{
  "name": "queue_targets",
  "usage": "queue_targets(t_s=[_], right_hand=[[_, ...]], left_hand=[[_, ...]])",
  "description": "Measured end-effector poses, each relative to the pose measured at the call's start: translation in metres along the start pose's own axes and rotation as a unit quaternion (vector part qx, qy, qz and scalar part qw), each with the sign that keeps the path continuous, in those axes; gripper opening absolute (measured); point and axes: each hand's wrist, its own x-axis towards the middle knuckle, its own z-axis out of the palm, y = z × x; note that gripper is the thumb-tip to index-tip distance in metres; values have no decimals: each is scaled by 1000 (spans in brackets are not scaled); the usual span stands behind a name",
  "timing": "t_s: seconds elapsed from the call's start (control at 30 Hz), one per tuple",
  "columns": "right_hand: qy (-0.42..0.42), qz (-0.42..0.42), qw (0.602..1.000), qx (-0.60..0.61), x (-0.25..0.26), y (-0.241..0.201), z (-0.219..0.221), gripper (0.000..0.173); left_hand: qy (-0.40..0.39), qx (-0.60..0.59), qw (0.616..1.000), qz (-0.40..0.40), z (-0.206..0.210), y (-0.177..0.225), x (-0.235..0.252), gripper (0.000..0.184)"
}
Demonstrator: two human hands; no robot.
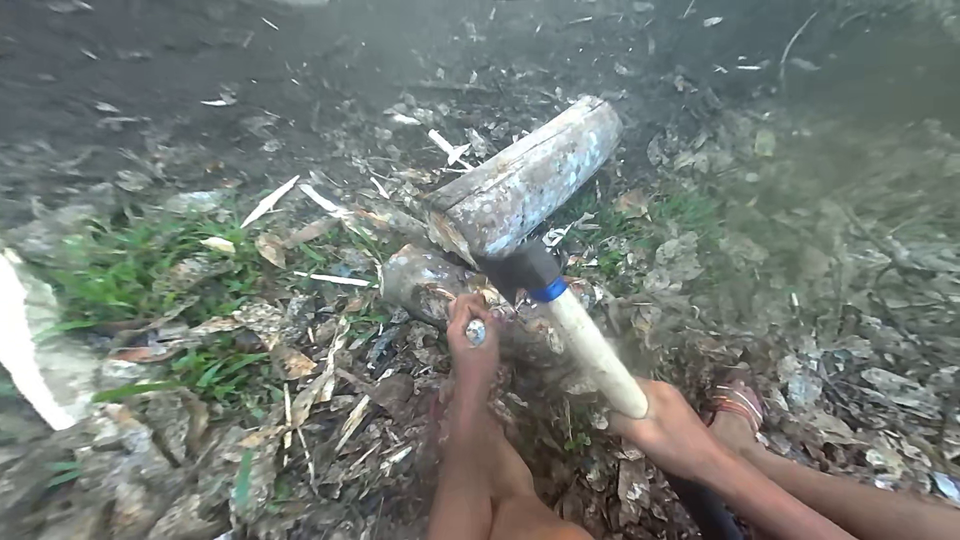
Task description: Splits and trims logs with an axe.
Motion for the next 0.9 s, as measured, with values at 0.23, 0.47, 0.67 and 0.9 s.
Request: queue_targets(t_s=[0.23,0.47,0.67,0.9], right_hand=[[123,-179,971,99,-17,-22,-5,18],[-65,54,994,-64,32,42,37,31],[-43,43,995,-85,12,19,19,34],[125,-185,971,83,-21,-35,-12,21]], left_hand=[[-8,-9,1000,3,-1,3,-3,15],[-15,0,1000,7,-8,1,-13,13],[21,-1,1000,-7,-3,-2,-14,15],[15,-18,1000,-5,-1,4,-16,14]])
